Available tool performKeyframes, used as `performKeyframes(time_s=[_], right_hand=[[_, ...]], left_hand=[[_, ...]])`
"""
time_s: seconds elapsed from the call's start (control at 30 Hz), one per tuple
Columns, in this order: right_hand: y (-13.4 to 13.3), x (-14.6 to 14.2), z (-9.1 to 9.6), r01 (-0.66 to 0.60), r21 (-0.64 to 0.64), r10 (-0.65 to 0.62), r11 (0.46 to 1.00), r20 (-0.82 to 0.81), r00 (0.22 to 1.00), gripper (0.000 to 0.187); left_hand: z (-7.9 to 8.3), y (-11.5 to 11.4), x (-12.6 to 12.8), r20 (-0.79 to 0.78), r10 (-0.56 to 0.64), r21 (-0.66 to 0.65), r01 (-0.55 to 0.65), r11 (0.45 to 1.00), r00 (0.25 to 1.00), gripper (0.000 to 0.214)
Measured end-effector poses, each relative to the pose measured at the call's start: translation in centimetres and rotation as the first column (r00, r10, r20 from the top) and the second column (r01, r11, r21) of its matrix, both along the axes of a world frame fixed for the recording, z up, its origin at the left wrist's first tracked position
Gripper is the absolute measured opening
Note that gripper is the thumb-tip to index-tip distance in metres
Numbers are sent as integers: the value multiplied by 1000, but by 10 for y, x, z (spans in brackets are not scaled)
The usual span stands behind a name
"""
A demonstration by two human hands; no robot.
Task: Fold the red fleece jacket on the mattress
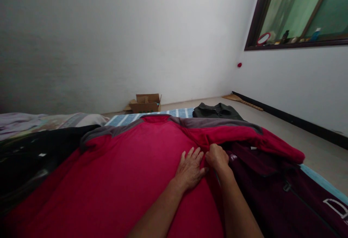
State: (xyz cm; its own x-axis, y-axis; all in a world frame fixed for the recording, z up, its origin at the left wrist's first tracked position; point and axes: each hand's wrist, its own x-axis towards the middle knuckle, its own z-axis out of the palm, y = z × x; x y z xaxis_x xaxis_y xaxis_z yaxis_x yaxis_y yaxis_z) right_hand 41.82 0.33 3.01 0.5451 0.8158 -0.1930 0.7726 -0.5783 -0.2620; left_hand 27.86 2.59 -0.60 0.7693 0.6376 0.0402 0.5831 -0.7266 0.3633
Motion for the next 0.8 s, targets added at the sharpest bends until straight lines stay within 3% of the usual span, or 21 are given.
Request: performKeyframes(time_s=[0.57, 0.8], right_hand=[[-6, 4, -10, -35, 43, 39, 998, -77, 996, 26], [-11, 8, -17, -14, 69, 25, 998, -159, 987, 13]], left_hand=[[1, 5, -1, -72, -57, -18, 56, 998, 996, 64], [2, 7, -2, -55, -75, -26, 73, 997, 996, 66]])
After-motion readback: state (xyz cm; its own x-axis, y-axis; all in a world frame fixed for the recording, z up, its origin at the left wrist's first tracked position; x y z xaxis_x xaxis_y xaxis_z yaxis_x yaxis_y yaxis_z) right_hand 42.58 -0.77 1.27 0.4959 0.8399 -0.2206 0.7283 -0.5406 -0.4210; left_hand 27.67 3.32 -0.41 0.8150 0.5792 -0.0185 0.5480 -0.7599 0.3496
